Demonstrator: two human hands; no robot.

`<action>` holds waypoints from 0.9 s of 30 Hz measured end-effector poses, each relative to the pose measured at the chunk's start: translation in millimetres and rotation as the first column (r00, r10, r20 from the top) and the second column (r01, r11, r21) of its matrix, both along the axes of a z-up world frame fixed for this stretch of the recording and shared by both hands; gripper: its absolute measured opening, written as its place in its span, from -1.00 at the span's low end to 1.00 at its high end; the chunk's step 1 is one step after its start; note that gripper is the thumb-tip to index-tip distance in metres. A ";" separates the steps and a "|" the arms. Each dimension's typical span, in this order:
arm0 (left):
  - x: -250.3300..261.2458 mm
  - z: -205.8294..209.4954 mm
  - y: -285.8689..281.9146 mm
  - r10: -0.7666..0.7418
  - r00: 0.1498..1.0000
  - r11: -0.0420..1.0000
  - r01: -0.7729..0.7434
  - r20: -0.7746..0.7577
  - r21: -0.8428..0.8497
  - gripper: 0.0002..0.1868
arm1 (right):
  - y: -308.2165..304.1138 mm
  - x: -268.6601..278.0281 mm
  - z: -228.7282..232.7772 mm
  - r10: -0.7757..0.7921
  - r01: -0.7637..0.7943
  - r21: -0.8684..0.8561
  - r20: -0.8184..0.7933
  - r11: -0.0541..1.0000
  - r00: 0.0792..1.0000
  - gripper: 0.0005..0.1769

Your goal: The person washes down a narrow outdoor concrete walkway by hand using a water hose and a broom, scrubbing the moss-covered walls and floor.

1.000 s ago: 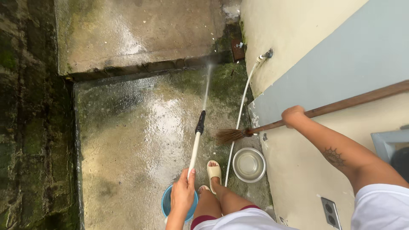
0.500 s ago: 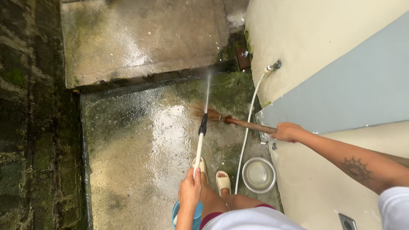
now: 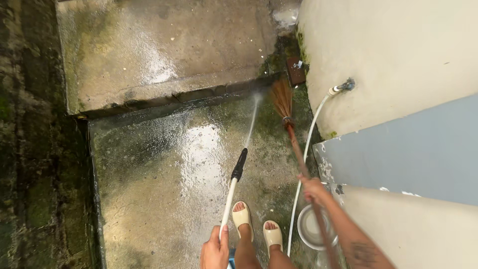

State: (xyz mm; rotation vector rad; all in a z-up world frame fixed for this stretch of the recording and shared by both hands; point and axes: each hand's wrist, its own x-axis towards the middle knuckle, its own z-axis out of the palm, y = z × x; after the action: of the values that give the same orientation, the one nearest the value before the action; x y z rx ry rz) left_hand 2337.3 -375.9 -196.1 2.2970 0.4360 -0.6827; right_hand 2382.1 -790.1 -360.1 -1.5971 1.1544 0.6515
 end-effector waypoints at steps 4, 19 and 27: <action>20.0 -73.0 10.3 0.047 0.997 0.996 -0.043 -0.053 0.081 -0.64 | 162.3 13.4 -92.9 0.172 -0.166 0.121 -0.043 0.979 0.984 -0.57; 22.3 -25.0 -42.0 -0.037 0.992 0.999 0.039 -0.120 0.016 -0.56 | 93.9 -109.8 -51.5 -0.080 0.105 0.195 -0.130 0.975 0.988 -0.39; -4.1 -8.7 -77.7 -0.090 0.988 0.995 0.094 -0.123 0.029 -0.55 | 52.5 -103.0 3.7 0.227 -0.193 0.165 -0.224 0.967 0.948 -0.38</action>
State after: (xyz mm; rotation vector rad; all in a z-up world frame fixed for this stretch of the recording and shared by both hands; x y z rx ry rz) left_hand 2333.2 -453.6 -204.8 2.3278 0.4033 -0.8711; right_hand 2279.1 -737.5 -356.5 -1.5630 1.0911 1.0695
